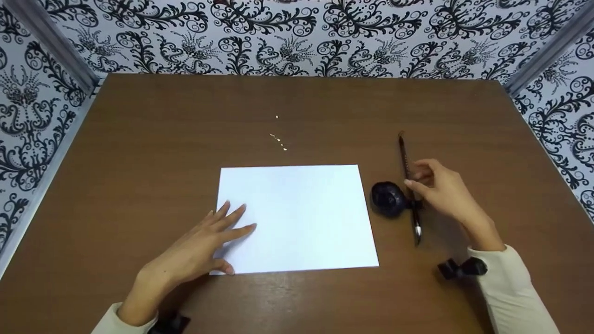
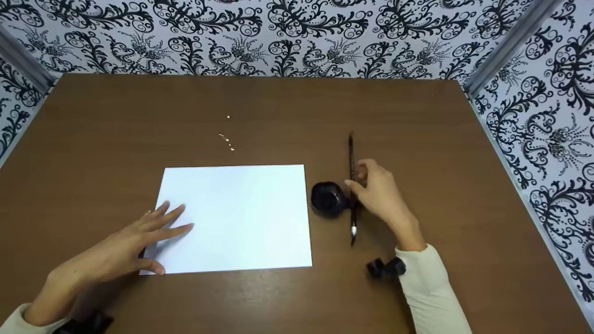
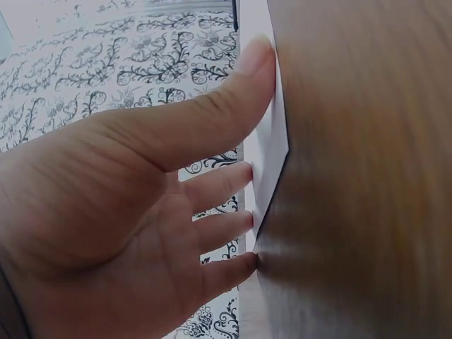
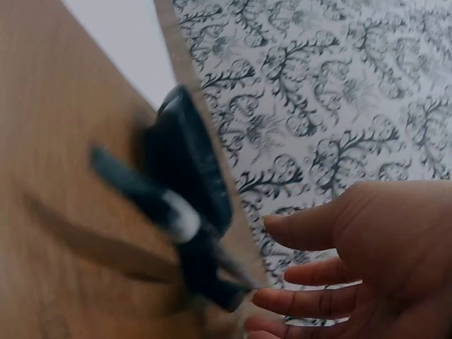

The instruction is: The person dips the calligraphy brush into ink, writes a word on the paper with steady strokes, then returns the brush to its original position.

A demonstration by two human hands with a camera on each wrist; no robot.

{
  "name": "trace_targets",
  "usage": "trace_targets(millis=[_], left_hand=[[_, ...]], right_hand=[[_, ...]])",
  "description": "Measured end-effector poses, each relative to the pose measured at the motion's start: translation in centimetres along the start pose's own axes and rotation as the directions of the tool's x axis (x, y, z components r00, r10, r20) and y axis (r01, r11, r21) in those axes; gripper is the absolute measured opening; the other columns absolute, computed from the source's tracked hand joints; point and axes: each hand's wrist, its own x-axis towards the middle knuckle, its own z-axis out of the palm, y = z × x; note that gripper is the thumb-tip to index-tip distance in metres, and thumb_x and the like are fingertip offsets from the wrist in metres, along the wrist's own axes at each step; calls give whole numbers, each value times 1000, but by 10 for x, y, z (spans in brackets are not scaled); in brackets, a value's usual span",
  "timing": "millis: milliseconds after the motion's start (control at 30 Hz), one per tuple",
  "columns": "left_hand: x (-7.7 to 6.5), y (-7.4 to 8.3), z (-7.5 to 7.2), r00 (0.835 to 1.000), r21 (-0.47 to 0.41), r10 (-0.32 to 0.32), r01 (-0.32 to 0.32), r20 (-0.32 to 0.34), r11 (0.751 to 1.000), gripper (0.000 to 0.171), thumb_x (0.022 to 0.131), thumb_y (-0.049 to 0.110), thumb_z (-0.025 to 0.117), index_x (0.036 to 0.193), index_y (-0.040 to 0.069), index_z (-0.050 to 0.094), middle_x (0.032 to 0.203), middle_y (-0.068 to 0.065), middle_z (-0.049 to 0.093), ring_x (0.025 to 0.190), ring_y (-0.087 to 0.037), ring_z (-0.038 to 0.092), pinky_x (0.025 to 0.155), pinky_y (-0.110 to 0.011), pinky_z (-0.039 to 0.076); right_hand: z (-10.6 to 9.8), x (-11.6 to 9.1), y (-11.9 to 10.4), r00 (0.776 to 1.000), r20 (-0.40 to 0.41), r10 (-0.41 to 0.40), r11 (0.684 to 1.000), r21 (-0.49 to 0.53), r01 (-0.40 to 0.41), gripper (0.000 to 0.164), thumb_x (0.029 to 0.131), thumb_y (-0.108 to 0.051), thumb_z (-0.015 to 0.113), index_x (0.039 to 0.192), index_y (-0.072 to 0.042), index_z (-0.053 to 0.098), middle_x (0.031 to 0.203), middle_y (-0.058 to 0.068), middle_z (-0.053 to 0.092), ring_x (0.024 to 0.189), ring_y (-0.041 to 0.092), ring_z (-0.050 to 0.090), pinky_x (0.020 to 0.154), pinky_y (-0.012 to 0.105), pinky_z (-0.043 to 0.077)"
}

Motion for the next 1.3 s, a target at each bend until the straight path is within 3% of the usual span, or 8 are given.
trace_targets(millis=[300,600,767,967,1067,1167,1233,1300], left_hand=[[1,0,1,1000,-7,-27,27,6,1000,83,68,29,79,143,19,46,157,-10,21,143,-38,10,109,-59,16],[4,2,3,999,3,-35,35,5,999,85,66,28,79,144,19,46,157,-10,20,143,-38,11,109,-59,16],[5,3,3,999,-6,-36,36,22,999,84,68,29,79,144,19,45,157,-9,19,143,-37,9,109,-58,17],[9,8,4,999,6,-29,29,40,1000,82,70,30,78,144,19,45,158,-8,17,143,-37,9,106,-60,23],[10,11,4,999,26,-32,30,41,999,82,69,30,78,144,19,45,158,-7,17,143,-37,10,103,-61,28],[12,14,4,999,49,-18,16,40,999,82,69,30,77,144,18,45,157,-8,19,143,-36,12,101,-62,31],[13,15,5,999,60,2,-4,36,998,83,69,30,77,144,16,45,157,-10,21,142,-37,14,101,-61,31],[13,15,6,999,71,22,-24,30,997,83,69,31,77,144,14,45,156,-12,23,142,-37,16,102,-61,30]], right_hand=[[4,2,3,995,23,98,995,-1,-98,65,92,-37,64,135,5,42,94,11,68,80,25,62,67,35,47],[8,1,6,994,1,110,994,-7,-110,57,90,-27,68,134,4,46,88,9,70,78,25,63,71,38,46],[-10,-6,-3,994,-86,70,998,-1,-70,51,89,-19,69,130,4,50,92,18,70,85,33,66,68,28,48],[-44,-24,-19,973,-202,114,981,176,-78,53,91,-16,67,135,2,47,93,7,69,78,2,65,66,11,49],[-51,-31,-29,958,-252,138,928,371,-36,52,90,-8,67,135,4,46,89,-2,67,74,1,66,68,16,53],[-49,-34,-38,933,-328,147,821,567,69,44,86,0,68,127,3,53,86,2,66,73,10,68,67,23,55],[-45,-34,-44,910,-390,143,753,639,155,38,83,5,69,119,3,57,85,8,65,72,13,68,65,25,55],[-40,-33,-50,885,-447,131,724,653,223,34,81,6,70,113,2,59,85,13,63,72,17,68,63,28,55]])
